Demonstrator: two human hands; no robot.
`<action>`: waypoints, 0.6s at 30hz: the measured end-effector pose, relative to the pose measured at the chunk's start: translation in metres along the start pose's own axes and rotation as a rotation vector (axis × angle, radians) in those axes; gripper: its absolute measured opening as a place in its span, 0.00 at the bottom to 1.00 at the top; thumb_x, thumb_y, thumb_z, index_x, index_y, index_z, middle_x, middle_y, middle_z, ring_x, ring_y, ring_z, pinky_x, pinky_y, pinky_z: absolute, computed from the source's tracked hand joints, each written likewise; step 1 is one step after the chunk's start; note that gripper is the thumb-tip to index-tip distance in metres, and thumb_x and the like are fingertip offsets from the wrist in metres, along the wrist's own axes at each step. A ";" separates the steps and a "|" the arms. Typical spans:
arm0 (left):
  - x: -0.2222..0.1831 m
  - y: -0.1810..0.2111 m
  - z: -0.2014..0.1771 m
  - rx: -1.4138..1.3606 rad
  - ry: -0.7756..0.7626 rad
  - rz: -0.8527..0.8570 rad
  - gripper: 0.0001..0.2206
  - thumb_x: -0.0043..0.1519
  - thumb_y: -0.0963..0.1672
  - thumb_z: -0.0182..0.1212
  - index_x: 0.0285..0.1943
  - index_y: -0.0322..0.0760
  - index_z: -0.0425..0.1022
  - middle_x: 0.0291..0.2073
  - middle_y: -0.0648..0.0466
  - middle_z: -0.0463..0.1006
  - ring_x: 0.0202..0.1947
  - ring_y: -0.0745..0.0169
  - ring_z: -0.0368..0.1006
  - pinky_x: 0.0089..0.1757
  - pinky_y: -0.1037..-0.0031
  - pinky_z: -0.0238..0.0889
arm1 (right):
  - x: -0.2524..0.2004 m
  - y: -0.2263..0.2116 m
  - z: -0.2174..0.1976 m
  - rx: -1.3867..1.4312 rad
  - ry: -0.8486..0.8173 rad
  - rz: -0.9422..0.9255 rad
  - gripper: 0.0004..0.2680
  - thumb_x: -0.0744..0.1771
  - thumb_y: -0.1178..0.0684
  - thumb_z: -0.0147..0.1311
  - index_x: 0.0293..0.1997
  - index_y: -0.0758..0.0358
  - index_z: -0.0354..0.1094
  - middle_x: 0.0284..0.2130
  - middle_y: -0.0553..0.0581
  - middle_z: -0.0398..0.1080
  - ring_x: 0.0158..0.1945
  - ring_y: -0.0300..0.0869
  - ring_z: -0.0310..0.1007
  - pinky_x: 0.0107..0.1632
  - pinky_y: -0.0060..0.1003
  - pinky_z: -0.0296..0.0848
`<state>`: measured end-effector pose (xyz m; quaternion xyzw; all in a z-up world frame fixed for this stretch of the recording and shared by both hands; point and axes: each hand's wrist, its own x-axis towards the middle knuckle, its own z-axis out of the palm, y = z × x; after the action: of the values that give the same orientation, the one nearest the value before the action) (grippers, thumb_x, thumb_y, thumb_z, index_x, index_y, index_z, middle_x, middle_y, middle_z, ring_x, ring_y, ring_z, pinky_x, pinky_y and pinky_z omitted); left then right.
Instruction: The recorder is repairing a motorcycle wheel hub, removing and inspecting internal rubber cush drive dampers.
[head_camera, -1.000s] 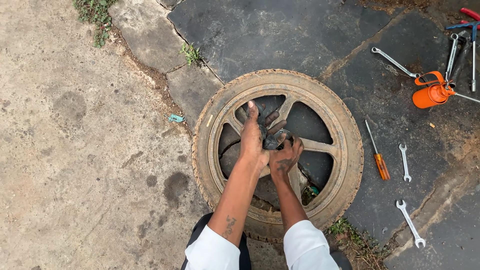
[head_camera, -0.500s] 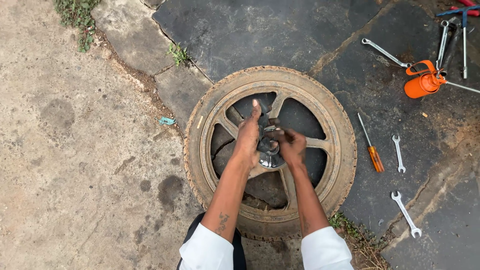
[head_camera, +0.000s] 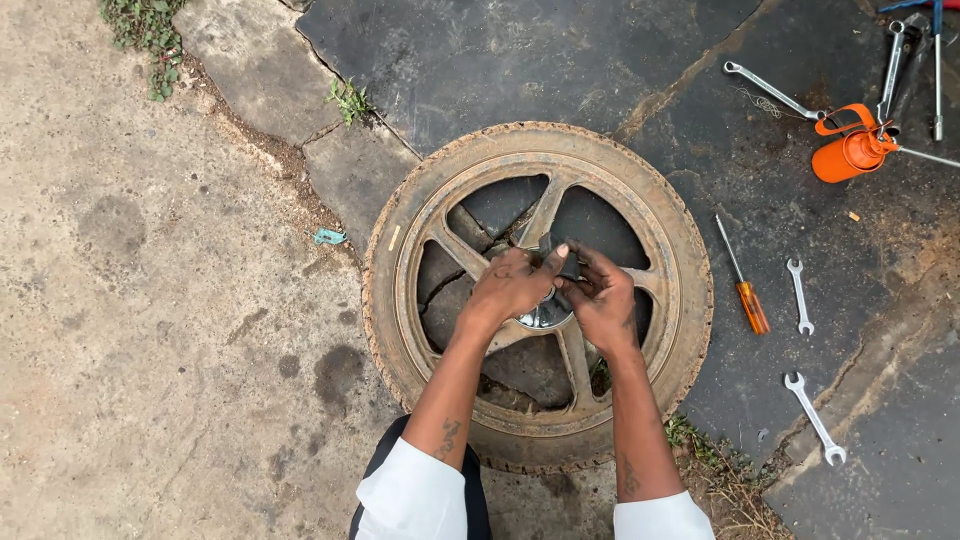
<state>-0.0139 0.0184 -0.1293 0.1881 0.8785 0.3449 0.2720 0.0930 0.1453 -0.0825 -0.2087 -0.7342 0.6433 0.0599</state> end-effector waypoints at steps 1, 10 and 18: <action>-0.019 0.026 -0.028 0.002 -0.002 -0.003 0.37 0.70 0.64 0.51 0.57 0.24 0.75 0.59 0.32 0.72 0.61 0.28 0.65 0.57 0.48 0.57 | -0.003 0.017 -0.001 0.002 0.000 0.003 0.21 0.62 0.68 0.62 0.63 0.68 0.66 0.53 0.57 0.74 0.54 0.40 0.76 0.53 0.36 0.79; -0.041 0.035 -0.078 -0.268 -0.147 -0.105 0.24 0.52 0.51 0.72 0.57 0.39 0.82 0.47 0.44 0.85 0.50 0.52 0.82 0.52 0.62 0.71 | 0.000 0.028 0.001 0.459 -0.179 0.035 0.19 0.61 0.76 0.52 0.56 0.72 0.70 0.51 0.61 0.74 0.55 0.43 0.75 0.55 0.37 0.78; -0.047 0.017 -0.082 -0.196 -0.006 -0.189 0.20 0.56 0.52 0.70 0.52 0.39 0.83 0.46 0.41 0.84 0.52 0.45 0.78 0.55 0.57 0.68 | 0.022 0.010 0.027 0.443 0.028 0.229 0.16 0.62 0.68 0.61 0.55 0.69 0.69 0.48 0.65 0.75 0.51 0.46 0.78 0.54 0.40 0.80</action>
<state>-0.0245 -0.0356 -0.0504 0.0782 0.8535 0.4014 0.3231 0.0653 0.1299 -0.1003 -0.2812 -0.5460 0.7881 0.0408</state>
